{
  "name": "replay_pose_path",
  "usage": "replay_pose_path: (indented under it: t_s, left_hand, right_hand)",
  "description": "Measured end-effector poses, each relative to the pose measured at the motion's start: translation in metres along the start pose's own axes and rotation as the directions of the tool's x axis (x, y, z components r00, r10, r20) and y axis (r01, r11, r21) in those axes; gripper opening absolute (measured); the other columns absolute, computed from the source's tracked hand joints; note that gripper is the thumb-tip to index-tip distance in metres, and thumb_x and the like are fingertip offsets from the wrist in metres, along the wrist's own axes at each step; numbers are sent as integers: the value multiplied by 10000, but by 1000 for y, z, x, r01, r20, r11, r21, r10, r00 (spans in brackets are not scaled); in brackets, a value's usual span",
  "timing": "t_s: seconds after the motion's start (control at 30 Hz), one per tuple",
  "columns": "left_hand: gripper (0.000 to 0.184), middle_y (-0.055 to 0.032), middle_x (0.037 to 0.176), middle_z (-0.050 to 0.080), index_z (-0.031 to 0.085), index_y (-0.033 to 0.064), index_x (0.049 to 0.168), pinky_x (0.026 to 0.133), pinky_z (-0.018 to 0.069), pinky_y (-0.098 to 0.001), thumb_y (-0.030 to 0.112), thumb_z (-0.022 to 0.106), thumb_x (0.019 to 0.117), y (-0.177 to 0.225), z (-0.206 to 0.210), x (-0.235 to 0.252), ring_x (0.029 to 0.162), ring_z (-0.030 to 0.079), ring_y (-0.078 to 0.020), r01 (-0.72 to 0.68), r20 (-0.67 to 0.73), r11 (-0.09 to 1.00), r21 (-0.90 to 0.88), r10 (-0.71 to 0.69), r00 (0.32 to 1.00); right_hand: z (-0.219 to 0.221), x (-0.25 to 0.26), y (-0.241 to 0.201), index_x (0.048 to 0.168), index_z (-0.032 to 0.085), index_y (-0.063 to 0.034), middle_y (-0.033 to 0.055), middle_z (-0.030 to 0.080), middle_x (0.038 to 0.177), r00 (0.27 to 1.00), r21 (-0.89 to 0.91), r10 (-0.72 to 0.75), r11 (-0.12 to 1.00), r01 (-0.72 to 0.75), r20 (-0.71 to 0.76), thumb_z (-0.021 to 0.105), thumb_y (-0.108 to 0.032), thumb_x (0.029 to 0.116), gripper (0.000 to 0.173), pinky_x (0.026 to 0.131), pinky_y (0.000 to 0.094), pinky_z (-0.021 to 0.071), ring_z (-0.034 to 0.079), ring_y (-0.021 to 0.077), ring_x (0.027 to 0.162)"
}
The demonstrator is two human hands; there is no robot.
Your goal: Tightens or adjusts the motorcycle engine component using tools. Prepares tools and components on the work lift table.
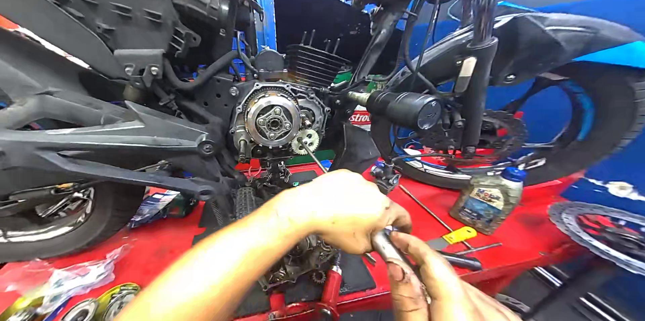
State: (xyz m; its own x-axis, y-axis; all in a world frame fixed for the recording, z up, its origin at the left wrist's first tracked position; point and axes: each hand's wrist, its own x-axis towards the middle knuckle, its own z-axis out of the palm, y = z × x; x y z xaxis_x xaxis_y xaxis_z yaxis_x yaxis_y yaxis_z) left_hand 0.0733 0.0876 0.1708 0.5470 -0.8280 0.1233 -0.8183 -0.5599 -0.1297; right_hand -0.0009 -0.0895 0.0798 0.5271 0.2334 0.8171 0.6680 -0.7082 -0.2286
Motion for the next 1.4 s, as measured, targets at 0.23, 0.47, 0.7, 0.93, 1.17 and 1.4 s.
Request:
replay_pose_path:
  t_s: [0.23, 0.47, 0.7, 0.93, 1.17, 1.4]
  left_hand:
    - [392, 43, 904, 729, 735, 191, 1229, 924, 532, -397, 262, 758, 844, 5, 20, -15, 930, 664, -131, 50, -375, 998, 37, -32, 926]
    - [302, -23, 823, 664, 698, 76, 1070, 896, 556, -410, 324, 757, 908, 3, 102, 8, 823, 647, -168, 124, -976, 992, 37, 10, 216]
    - [308, 54, 915, 724, 739, 282, 1150, 776, 553, -474, 322, 804, 852, 1, -22, 6, 880, 678, -141, 94, 318, 996, -12, -85, 944]
    - [379, -70, 1056, 731, 707, 64, 1224, 1079, 502, -473, 221, 656, 884, 12, 63, -22, 1095, 676, -228, 71, -778, 996, 60, 2, 629]
    - [316, -6, 716, 687, 737, 116, 1139, 693, 555, -412, 259, 696, 860, 2, 60, -13, 667, 651, -173, 44, -707, 994, 102, 42, 706]
    - [717, -42, 1152, 739, 546, 195, 1488, 1021, 498, -474, 247, 832, 833, 16, 4, -12, 1103, 672, -213, 171, -42, 985, -6, -171, 984]
  right_hand:
    - [0, 4, -7, 1160, 700, -34, 53, 724, 760, 995, 17, 63, 998, -62, -81, 443, -357, 1084, 420, 477, 351, 499, 656, 156, 576]
    - [2, 0, -17, 1184, 702, -46, 46, 706, 715, 996, -15, 57, 998, -58, -63, 449, -391, 1079, 440, 440, 368, 482, 646, 174, 538]
    - [-2, 2, -23, 1216, 709, -55, 35, 687, 670, 993, -78, 117, 990, -115, 18, 516, -466, 1035, 489, 441, 408, 485, 639, 196, 519]
    - [-6, 14, -16, 1214, 718, -87, 17, 708, 712, 993, -71, 118, 990, -119, -27, 559, -436, 980, 449, 444, 422, 487, 640, 185, 531]
    - [4, 7, -21, 1152, 727, -81, 36, 692, 674, 991, -146, 128, 981, -131, -27, 495, -419, 1025, 429, 435, 436, 481, 650, 225, 526]
    - [5, 1, -3, 1222, 711, -54, 135, 759, 896, 983, 78, 104, 990, -117, 151, 584, -364, 1025, 388, 632, 554, 572, 734, 296, 747]
